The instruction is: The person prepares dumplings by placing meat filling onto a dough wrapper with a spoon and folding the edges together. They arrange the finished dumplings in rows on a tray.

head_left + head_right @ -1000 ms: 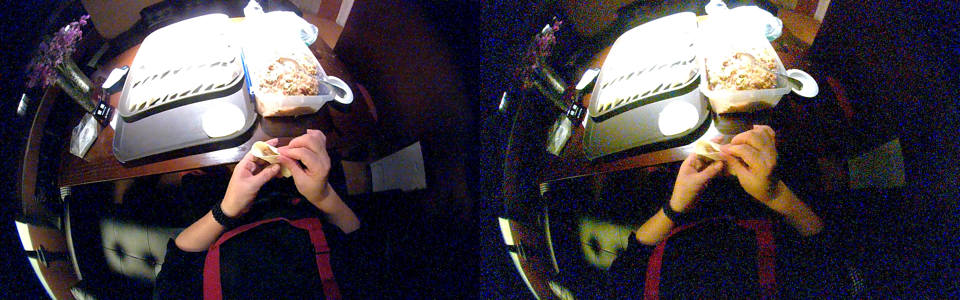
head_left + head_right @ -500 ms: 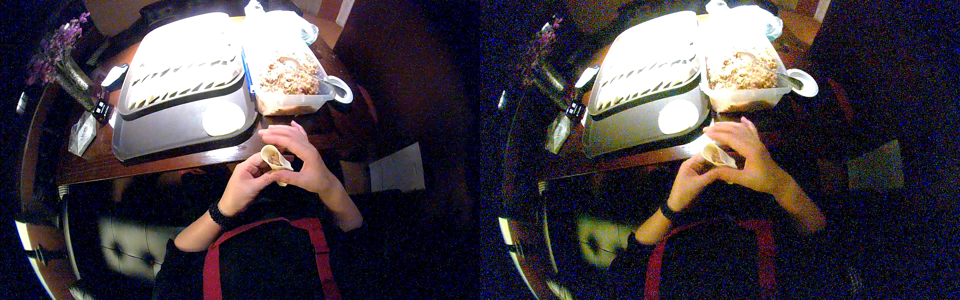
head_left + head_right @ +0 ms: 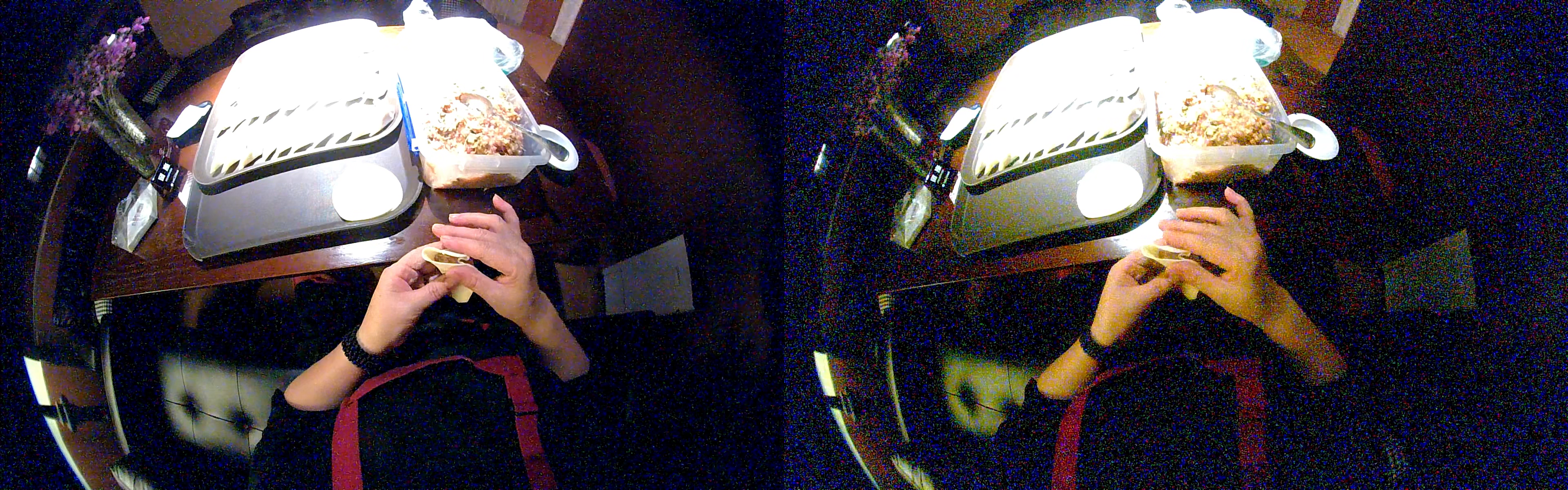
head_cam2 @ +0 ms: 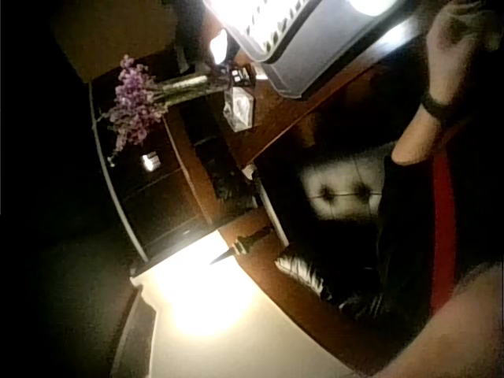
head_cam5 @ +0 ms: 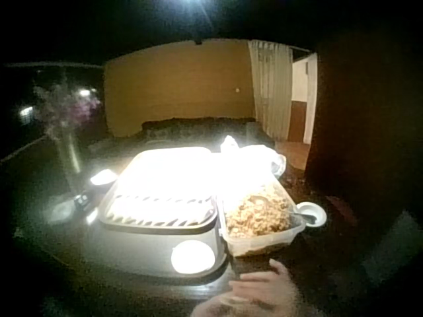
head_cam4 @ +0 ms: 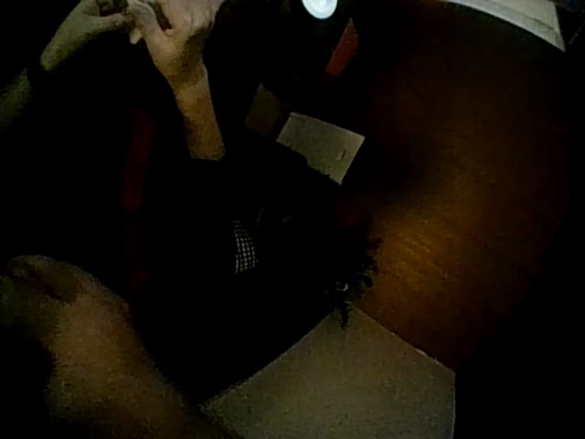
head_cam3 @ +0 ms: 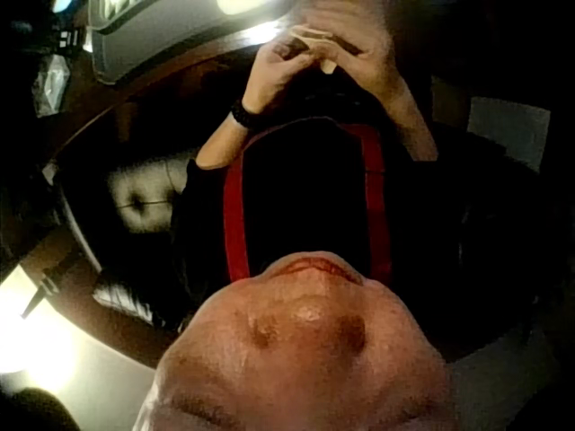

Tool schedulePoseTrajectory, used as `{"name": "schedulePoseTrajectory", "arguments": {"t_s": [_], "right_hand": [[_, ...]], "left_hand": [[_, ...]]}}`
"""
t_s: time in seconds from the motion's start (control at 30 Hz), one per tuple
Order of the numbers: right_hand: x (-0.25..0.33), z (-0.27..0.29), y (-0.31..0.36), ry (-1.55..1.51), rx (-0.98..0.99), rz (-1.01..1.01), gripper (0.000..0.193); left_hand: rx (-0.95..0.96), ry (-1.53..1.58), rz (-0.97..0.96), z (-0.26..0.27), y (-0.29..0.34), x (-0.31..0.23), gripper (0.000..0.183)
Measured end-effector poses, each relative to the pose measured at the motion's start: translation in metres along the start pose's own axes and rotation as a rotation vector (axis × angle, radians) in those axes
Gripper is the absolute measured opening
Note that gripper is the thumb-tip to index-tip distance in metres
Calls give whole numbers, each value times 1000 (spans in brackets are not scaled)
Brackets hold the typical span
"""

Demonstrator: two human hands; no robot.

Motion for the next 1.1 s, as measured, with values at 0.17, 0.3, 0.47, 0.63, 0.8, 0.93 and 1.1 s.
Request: {"name": "schedulePoseTrajectory", "arguments": {"t_s": [0.17,0.3,0.47,0.63,0.8,0.93,1.1], "right_hand": [[5,2,1,76,-12,42,21],[6,-2,3,80,-83,60,15],[9,-4,7,79,-178,100,12],[6,-2,6,161,-106,144,20],[7,5,-4,-42,103,-7,46],[-2,5,-10,-126,301,31,41],[-1,4,-9,-167,278,21,24]], "left_hand": [[16,42,-42,-2,-1,1,34],[16,27,-46,-2,0,3,34],[-20,96,-26,-7,2,7,35],[-24,58,6,-4,2,4,32],[39,21,-37,-5,0,-3,34],[141,-271,-54,-3,4,-4,34],[119,-173,-34,-1,1,3,32]]}}
Point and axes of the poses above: each hand's wrist, its own y-axis away from the middle knuckle, its own z-axis out of the back of the hand, x = y × z, the point moved 2 cm from there along -y, towards the middle knuckle, and after that the axes turned 9 degrees about -z, right-handed, at the moved point
